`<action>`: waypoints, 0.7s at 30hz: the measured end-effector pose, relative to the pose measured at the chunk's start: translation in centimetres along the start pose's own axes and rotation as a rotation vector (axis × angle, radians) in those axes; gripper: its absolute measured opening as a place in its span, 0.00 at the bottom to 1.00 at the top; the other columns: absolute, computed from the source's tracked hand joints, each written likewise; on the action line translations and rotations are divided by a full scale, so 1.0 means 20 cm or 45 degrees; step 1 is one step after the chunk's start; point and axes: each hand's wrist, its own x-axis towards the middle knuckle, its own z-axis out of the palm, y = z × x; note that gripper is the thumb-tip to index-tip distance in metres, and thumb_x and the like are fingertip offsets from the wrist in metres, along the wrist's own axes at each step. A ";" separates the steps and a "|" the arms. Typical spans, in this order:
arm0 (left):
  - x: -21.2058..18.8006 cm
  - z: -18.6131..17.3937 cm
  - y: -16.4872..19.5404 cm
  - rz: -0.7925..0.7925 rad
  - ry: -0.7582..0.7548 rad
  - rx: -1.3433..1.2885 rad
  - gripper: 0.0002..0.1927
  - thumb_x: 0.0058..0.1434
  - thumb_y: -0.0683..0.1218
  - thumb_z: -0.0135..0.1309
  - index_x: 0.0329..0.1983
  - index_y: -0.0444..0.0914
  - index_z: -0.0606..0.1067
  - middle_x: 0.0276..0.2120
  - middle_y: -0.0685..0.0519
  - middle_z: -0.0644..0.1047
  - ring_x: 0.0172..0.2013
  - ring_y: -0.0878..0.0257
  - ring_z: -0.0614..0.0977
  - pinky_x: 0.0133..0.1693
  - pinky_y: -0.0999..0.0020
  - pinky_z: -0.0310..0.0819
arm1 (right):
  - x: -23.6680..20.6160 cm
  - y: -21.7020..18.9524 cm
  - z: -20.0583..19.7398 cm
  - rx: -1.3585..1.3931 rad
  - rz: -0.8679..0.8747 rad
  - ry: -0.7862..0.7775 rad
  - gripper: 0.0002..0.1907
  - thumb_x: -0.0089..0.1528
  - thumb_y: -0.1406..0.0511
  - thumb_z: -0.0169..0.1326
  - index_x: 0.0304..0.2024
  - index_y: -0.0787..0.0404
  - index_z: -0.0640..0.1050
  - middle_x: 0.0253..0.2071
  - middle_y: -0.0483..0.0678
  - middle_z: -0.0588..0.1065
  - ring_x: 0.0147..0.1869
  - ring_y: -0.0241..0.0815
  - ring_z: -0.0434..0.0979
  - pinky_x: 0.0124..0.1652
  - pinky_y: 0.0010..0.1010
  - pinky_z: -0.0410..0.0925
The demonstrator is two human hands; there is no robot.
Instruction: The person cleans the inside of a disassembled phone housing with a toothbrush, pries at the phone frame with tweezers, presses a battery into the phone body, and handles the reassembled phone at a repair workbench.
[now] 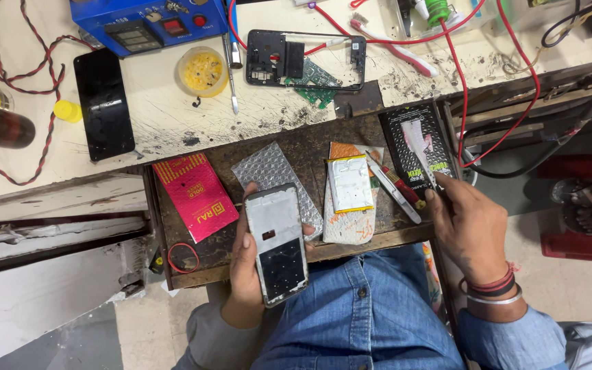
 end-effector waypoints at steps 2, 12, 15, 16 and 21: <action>0.00 -0.02 0.00 0.005 -0.019 -0.003 0.40 0.74 0.60 0.43 0.82 0.43 0.44 0.62 0.38 0.70 0.54 0.44 0.80 0.48 0.52 0.81 | 0.02 0.02 0.01 -0.076 0.024 -0.020 0.11 0.65 0.63 0.62 0.48 0.59 0.83 0.37 0.52 0.79 0.37 0.53 0.80 0.36 0.38 0.71; -0.02 -0.06 -0.03 -0.140 0.058 0.056 0.34 0.75 0.61 0.34 0.71 0.32 0.59 0.52 0.28 0.76 0.45 0.46 0.84 0.45 0.56 0.82 | 0.10 0.01 0.05 -0.190 0.059 0.101 0.10 0.63 0.60 0.67 0.44 0.54 0.85 0.39 0.48 0.78 0.36 0.48 0.79 0.35 0.37 0.70; -0.01 -0.07 -0.05 -0.188 0.063 -0.128 0.34 0.74 0.63 0.31 0.71 0.33 0.60 0.52 0.29 0.76 0.46 0.48 0.84 0.44 0.57 0.82 | 0.09 -0.01 0.03 -0.152 -0.078 0.187 0.11 0.64 0.62 0.66 0.48 0.54 0.85 0.43 0.47 0.77 0.40 0.48 0.79 0.38 0.36 0.71; 0.00 -0.08 -0.06 -0.201 0.072 -0.148 0.35 0.74 0.63 0.31 0.71 0.33 0.60 0.53 0.30 0.76 0.46 0.48 0.84 0.44 0.58 0.82 | 0.09 -0.02 0.03 -0.098 -0.070 0.120 0.10 0.63 0.62 0.66 0.47 0.54 0.84 0.42 0.47 0.78 0.38 0.47 0.79 0.37 0.35 0.71; 0.03 -0.08 -0.07 -0.210 0.079 -0.149 0.34 0.75 0.63 0.30 0.71 0.34 0.61 0.54 0.31 0.77 0.46 0.50 0.83 0.46 0.58 0.81 | 0.09 -0.07 0.04 0.090 -0.087 -0.052 0.08 0.61 0.63 0.64 0.43 0.54 0.85 0.39 0.45 0.79 0.35 0.43 0.80 0.35 0.31 0.72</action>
